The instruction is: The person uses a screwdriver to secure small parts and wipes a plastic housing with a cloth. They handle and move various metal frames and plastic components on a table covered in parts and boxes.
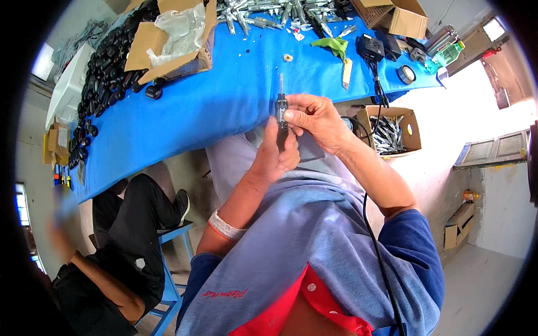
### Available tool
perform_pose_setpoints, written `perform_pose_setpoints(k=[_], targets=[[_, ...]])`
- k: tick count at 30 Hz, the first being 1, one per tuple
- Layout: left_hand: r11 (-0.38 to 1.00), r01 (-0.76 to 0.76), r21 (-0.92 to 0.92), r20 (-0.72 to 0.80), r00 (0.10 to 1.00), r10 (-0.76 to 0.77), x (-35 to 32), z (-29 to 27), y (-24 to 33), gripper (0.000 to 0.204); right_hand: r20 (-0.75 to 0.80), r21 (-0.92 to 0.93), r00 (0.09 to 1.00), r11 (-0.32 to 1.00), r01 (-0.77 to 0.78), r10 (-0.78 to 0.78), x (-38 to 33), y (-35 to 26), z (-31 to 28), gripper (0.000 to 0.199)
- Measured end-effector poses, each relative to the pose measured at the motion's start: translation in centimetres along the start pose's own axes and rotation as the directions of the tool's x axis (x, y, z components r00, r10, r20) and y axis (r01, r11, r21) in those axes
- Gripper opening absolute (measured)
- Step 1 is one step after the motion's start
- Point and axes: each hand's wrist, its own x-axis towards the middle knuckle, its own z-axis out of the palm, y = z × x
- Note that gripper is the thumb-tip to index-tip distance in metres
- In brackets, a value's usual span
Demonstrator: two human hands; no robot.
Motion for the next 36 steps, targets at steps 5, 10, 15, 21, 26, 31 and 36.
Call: perform_pose_setpoints(k=[5,10,15,21,26,31,36], targets=[[1.000,0.001,-0.020,0.024,1.000,-0.001,0.0,0.4,-0.2,0.061,-0.003,-0.002,1.000,1.000,0.014,-0.014,-0.3,-0.2,-0.1,0.032],[0.999,0.003,-0.035,0.041,0.999,-0.001,0.1,0.2,-0.5,0.061,-0.007,0.023,1.000,0.999,0.027,-0.027,-0.3,0.0,-0.2,0.031],[0.999,0.012,-0.038,0.043,0.999,-0.011,0.1,0.3,-0.5,0.061,-0.017,0.022,1.000,1.000,0.018,-0.018,-0.3,0.0,-0.1,0.029],[0.998,0.019,-0.057,0.007,1.000,-0.018,0.2,0.4,-0.6,0.061,-0.023,0.024,1.000,1.000,0.011,-0.011,-0.2,0.3,-0.2,0.028],[1.000,-0.006,-0.016,-0.051,0.999,0.005,0.3,0.3,-0.6,0.059,0.012,0.117,0.999,0.992,-0.045,0.044,0.0,0.7,-0.5,0.029],[1.000,-0.027,-0.008,-0.056,0.998,0.027,0.2,-0.1,-0.8,0.058,0.017,0.120,0.998,0.991,-0.066,0.065,0.2,0.9,-0.4,0.030],[0.999,-0.034,-0.002,-0.061,0.998,0.034,0.2,-0.2,-0.8,0.059,0.026,0.130,0.998,0.989,-0.067,0.065,0.4,0.9,-0.4,0.029]])
